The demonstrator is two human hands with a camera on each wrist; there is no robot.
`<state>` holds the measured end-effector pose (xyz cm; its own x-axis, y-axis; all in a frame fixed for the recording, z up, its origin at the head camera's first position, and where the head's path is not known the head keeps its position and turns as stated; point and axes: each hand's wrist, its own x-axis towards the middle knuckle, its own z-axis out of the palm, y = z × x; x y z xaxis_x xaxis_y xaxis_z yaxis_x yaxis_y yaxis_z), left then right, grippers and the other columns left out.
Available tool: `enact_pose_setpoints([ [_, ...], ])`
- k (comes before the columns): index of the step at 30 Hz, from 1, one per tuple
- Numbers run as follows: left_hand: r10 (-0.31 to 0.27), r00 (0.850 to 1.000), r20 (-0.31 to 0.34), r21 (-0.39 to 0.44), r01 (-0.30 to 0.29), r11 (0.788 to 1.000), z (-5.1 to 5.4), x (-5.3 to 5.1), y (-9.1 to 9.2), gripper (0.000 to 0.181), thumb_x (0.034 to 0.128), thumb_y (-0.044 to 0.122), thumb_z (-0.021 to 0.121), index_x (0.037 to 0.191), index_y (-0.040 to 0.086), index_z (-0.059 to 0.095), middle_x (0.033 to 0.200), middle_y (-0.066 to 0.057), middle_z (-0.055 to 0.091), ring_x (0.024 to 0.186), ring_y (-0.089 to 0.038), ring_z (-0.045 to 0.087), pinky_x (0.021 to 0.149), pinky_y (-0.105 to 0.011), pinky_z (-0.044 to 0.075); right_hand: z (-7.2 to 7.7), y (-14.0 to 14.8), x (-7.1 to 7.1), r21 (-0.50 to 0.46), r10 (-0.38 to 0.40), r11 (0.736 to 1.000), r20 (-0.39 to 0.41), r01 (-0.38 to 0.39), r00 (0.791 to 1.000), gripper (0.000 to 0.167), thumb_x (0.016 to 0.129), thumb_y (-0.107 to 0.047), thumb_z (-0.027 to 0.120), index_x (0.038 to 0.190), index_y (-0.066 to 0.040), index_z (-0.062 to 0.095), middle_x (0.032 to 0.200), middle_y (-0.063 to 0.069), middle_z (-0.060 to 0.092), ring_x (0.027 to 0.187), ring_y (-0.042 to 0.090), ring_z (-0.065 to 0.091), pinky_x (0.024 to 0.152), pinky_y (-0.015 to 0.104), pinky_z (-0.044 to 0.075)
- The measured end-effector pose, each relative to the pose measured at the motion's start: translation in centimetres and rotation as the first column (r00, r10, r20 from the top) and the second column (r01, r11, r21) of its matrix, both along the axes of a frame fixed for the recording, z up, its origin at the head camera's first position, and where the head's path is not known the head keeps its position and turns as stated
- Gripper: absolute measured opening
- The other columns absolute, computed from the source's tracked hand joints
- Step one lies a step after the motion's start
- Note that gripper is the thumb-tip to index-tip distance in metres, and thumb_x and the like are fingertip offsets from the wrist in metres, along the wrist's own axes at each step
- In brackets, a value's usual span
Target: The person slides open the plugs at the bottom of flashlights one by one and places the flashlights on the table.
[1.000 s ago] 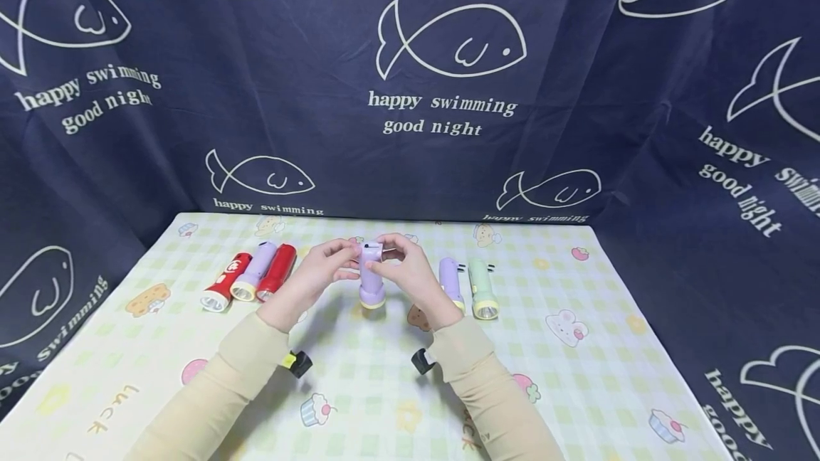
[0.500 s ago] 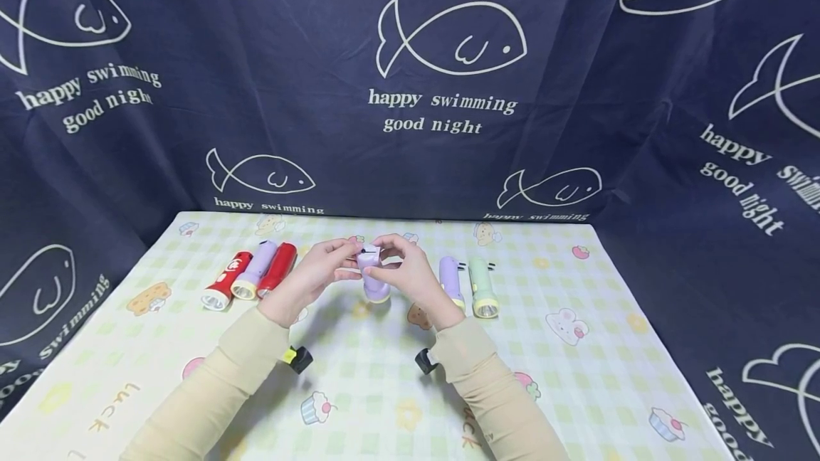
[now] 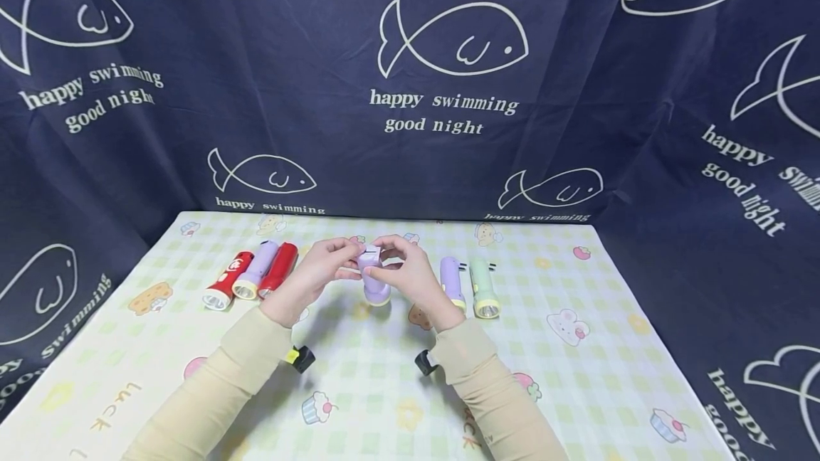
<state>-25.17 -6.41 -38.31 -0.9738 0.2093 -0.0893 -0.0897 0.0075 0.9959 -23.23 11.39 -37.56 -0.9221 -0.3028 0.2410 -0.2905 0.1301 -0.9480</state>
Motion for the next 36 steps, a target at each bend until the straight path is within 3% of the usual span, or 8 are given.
enact_pose_setpoints([
  [8, 0.04, 0.999, -0.015, -0.026, -0.041, 0.999, 0.4, 0.2, 0.0, 0.018, 0.0881, 0.014, 0.062, 0.08, -0.001, 0.058, 0.078, -0.005, 0.065, 0.069, -0.013, 0.066, 0.073, -0.034, 0.059, -0.1, -0.1, 0.0, 0.013, -0.024, 1.0, 0.006, 0.024, 1.0, 0.038, 0.078, -0.003, 0.074, 0.114, 0.003, 0.06, 0.114, 0.019, 0.059, 0.104, 0.036, 0.059, 0.092, 0.049, 0.05],
  [19, 0.05, 0.999, 0.001, -0.038, -0.05, 0.998, 0.6, 0.3, 0.1, 0.017, 0.0877, 0.013, 0.063, 0.083, -0.004, 0.06, 0.081, -0.007, 0.065, 0.067, -0.013, 0.067, 0.075, -0.035, 0.058, -0.1, -0.1, 0.3, 0.015, -0.047, 0.999, 0.005, 0.047, 0.999, 0.039, 0.078, -0.002, 0.074, 0.115, 0.004, 0.06, 0.111, 0.023, 0.063, 0.104, 0.034, 0.06, 0.09, 0.045, 0.052],
  [24, 0.049, 0.999, 0.015, -0.051, -0.048, 0.998, 0.5, 0.2, 0.2, 0.017, 0.0874, 0.014, 0.064, 0.082, -0.001, 0.06, 0.082, -0.007, 0.065, 0.068, -0.014, 0.067, 0.075, -0.034, 0.058, 0.0, -0.1, 0.3, 0.023, -0.047, 0.999, 0.006, 0.047, 0.999, 0.039, 0.078, -0.003, 0.074, 0.114, 0.003, 0.06, 0.11, 0.022, 0.064, 0.103, 0.033, 0.061, 0.09, 0.042, 0.053],
  [31, 0.033, 0.999, 0.032, -0.063, -0.031, 0.998, 0.5, 0.1, 0.1, 0.016, 0.0867, 0.016, 0.066, 0.082, 0.002, 0.06, 0.085, -0.005, 0.065, 0.07, -0.014, 0.067, 0.079, -0.037, 0.057, -0.1, 0.0, 0.3, 0.012, -0.044, 0.999, 0.012, 0.044, 0.999, 0.039, 0.078, -0.002, 0.074, 0.114, 0.004, 0.06, 0.109, 0.023, 0.064, 0.102, 0.036, 0.061, 0.091, 0.047, 0.051],
  [36, 0.026, 0.999, 0.041, -0.077, -0.022, 0.997, 1.0, 0.4, 0.2, 0.014, 0.0865, 0.012, 0.064, 0.08, 0.002, 0.059, 0.084, -0.005, 0.064, 0.07, -0.015, 0.067, 0.082, -0.041, 0.056, -0.1, 0.1, 0.3, 0.01, -0.043, 0.999, 0.012, 0.043, 0.999, 0.04, 0.077, -0.002, 0.075, 0.114, 0.005, 0.06, 0.11, 0.023, 0.063, 0.103, 0.038, 0.06, 0.091, 0.046, 0.051],
])
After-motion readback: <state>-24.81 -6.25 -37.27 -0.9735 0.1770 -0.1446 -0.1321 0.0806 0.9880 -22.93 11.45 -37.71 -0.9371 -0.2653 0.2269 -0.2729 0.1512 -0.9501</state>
